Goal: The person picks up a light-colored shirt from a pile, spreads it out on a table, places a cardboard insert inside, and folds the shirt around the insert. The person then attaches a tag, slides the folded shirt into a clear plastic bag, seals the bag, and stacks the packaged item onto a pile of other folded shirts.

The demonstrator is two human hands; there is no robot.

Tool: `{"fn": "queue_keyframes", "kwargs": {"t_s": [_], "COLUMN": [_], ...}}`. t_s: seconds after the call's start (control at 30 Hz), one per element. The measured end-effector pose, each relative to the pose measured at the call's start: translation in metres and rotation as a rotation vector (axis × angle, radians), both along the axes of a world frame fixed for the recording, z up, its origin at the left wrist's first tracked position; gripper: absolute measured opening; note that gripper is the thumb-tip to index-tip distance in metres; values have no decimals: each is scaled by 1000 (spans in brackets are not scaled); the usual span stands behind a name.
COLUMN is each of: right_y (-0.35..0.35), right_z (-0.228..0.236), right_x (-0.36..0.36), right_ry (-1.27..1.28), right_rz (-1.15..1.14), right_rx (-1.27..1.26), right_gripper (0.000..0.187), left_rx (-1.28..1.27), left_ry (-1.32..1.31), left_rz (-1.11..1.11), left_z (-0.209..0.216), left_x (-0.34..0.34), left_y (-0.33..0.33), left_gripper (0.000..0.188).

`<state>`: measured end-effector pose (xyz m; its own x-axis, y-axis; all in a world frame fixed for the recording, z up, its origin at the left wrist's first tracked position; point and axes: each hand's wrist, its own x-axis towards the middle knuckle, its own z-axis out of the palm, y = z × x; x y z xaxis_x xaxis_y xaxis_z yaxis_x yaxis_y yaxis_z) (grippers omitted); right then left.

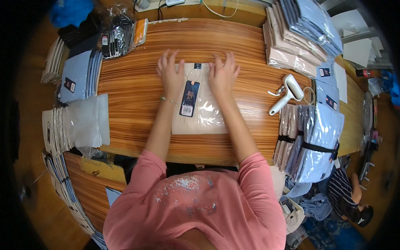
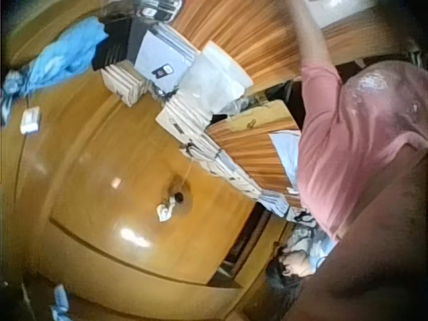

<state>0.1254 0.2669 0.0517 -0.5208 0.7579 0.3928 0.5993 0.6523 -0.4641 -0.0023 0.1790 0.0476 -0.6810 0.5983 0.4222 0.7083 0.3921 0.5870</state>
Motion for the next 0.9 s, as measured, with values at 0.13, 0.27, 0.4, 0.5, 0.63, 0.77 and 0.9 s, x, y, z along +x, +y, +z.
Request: {"fn": "queue_keyframes", "kwargs": {"t_s": [0.13, 0.27, 0.4, 0.5, 0.63, 0.77, 0.9], "right_y": [-28, -24, -19, -17, -18, -19, -22], "right_z": [-23, -43, -40, -45, -47, -60, -57], "right_x": [-33, -42, -49, -50, -50, -44, -42], "right_ry": [93, -38, -30, -28, -48, -56, -69], "right_rz": [-73, -58, -66, -70, -66, -65, -91], "right_rx": [-48, -80, -88, -114, -151, -151, -161], "right_gripper": [34, 33, 31, 32, 32, 31, 31], "left_rx": [79, -72, -123, -144, -153, -142, -117], "left_ry": [-134, -152, -159, -155, -139, -162, -141], "left_rz": [-49, -55, -90, -102, -89, -106, -103], "left_z": [-23, -46, -41, -41, -43, -43, -41], "left_x": [30, 23, 17, 14, 15, 20, 24], "left_y": [17, 19, 24, 27, 26, 22, 21], "left_gripper": [33, 30, 28, 28, 27, 28, 26]}}
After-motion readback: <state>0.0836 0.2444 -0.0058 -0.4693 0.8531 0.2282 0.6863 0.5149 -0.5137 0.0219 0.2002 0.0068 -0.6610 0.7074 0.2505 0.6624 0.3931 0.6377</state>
